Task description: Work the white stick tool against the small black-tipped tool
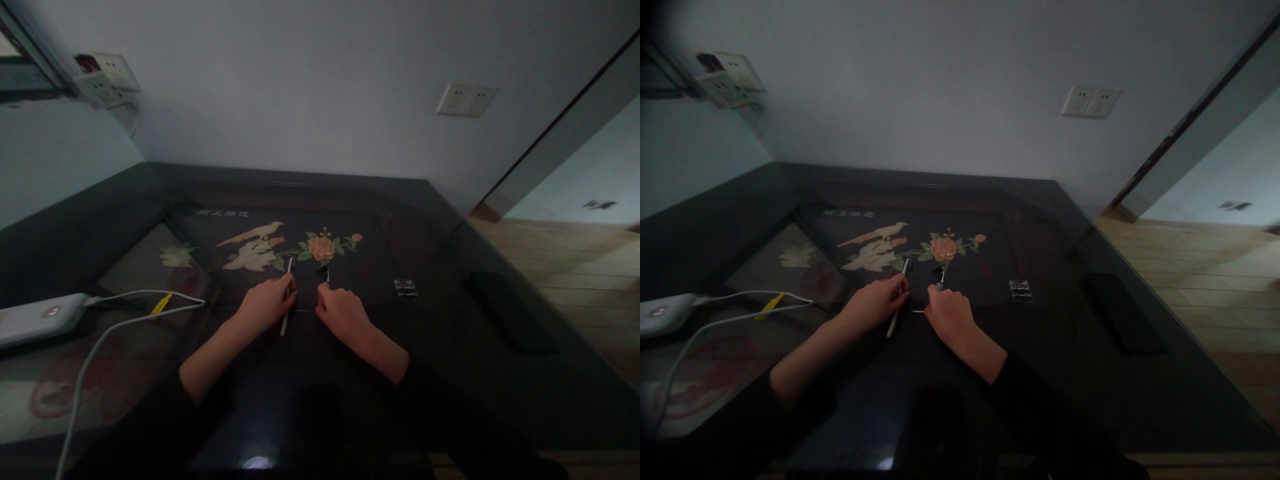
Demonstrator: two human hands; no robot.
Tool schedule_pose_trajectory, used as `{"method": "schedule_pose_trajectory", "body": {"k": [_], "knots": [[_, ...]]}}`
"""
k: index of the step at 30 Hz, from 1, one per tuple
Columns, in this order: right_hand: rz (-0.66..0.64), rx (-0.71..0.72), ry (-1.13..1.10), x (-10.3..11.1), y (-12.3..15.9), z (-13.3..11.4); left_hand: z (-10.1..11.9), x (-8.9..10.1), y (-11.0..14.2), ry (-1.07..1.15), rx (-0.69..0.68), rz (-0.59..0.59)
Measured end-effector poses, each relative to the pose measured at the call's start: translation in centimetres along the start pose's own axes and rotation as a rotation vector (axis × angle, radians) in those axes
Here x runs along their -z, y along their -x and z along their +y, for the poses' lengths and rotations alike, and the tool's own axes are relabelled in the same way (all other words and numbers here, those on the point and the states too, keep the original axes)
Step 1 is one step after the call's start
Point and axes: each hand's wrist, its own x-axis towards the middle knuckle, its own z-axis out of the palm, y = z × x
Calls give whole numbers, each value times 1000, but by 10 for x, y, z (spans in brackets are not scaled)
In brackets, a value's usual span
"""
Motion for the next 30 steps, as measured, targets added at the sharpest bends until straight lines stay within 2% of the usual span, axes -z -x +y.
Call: {"method": "schedule_pose_trajectory", "body": {"k": [3,6,10,13,15,17,22,30], "knots": [[29,18,-39,5,3,6,1,3,1,16,-18,59],[85,11,-91,20,6,29,5,4,2,62,-99,145],[152,15,-161,43,12,95,16,-5,5,97,-329,231],[275,16,-228,50,18,151,25,-16,9,83,-467,231],[259,-6,-220,47,22,180,29,-23,11,51,-518,224],[174,-20,-258,41,25,200,31,-28,12,29,-545,216],[8,-12,-331,31,29,216,30,-33,10,-5,-569,184],[16,-13,-271,29,22,206,29,-33,7,14,-567,197]]}}
